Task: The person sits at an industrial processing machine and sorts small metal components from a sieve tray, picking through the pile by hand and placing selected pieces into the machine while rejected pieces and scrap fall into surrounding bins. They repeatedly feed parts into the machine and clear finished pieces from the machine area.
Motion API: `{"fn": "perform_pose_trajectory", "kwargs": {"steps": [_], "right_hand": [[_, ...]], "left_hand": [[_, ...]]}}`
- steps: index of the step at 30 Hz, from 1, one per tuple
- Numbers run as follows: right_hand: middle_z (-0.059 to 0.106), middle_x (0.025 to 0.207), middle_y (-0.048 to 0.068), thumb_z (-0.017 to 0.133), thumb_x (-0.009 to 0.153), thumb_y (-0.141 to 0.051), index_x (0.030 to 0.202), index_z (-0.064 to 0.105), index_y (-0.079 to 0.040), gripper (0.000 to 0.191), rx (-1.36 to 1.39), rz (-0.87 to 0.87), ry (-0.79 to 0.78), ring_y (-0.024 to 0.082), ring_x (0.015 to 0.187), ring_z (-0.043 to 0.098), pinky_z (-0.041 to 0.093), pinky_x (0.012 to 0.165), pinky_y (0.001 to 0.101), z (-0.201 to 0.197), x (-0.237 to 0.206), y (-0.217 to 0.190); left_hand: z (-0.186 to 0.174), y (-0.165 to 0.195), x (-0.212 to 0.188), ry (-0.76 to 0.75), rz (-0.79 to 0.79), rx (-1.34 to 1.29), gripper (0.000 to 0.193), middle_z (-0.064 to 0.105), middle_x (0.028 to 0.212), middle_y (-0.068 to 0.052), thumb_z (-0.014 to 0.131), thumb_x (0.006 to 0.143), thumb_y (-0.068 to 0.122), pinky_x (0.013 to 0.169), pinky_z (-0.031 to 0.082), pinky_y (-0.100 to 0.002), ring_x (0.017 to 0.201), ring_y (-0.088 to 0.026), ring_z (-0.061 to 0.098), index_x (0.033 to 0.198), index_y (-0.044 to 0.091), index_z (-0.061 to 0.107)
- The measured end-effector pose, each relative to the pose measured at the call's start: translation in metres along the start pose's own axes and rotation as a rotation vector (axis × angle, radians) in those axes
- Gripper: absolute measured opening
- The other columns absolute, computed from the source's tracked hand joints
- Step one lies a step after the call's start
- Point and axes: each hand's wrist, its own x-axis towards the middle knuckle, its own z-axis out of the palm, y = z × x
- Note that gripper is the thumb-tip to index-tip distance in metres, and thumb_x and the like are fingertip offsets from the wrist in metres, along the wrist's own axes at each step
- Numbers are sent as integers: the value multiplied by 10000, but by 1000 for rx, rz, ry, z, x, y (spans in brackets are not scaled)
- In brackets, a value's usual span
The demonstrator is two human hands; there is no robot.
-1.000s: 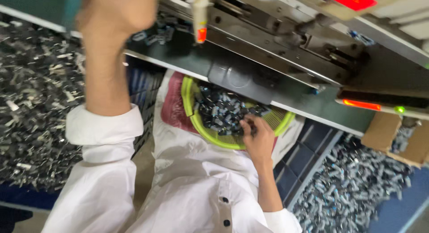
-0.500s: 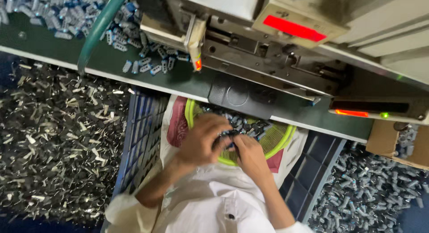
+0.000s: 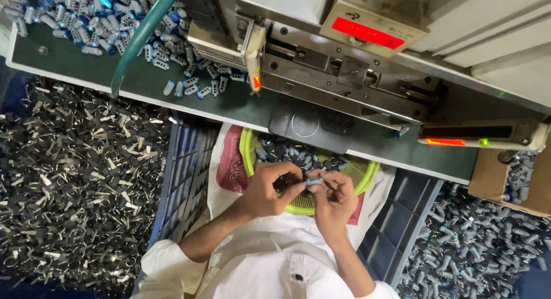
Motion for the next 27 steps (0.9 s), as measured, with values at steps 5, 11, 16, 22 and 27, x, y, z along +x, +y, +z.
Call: {"fn": "perform_pose_trajectory", "kwargs": {"steps": [5, 11, 16, 22, 27], "right_hand": [[697, 1037, 196, 612, 835, 199, 1016, 476, -30, 322, 250, 40, 16, 202, 947, 686, 592, 756, 315, 2, -4, 18], [676, 924, 161, 572, 894, 188, 985, 440, -64, 299, 468, 179, 77, 197, 765, 651, 571, 670, 318, -10, 41, -1], [615, 815, 99, 543, 1033, -102, 967, 495, -135, 88, 470, 190, 123, 184, 662, 599, 522, 563, 288, -40, 122, -52], [619, 1044, 90, 675, 950, 42, 1074, 604, -109, 208, 1363, 545, -129, 152, 838, 535, 473, 684, 247, -45, 146, -67], [671, 1007, 118, 557, 917, 211, 1070, 605, -119, 367, 545, -156, 2, 184, 844, 642, 559, 696, 285, -22, 165, -72]], "left_hand": [[7, 8, -7, 47, -82, -120, 117, 671, 740, -51, 754, 871, 90, 601, 475, -245, 644, -100, 599, 916, 8, 685], [-3, 23, -6, 173, 25, -31, 106, 703, 852, -63, 756, 870, 76, 677, 486, -259, 762, -112, 615, 942, 35, 690], [-13, 19, -8, 191, -239, -95, 121, 753, 952, -59, 639, 905, 20, 694, 566, -272, 790, -101, 711, 1016, 11, 686], [-8, -3, -34, 121, -270, -564, 155, 715, 1030, -86, 606, 993, 136, 884, 555, -313, 939, -143, 692, 1041, -2, 658], [-8, -17, -45, 153, -155, -553, 250, 701, 973, -90, 598, 1057, 209, 798, 508, -280, 878, -133, 650, 978, -17, 667]]}}
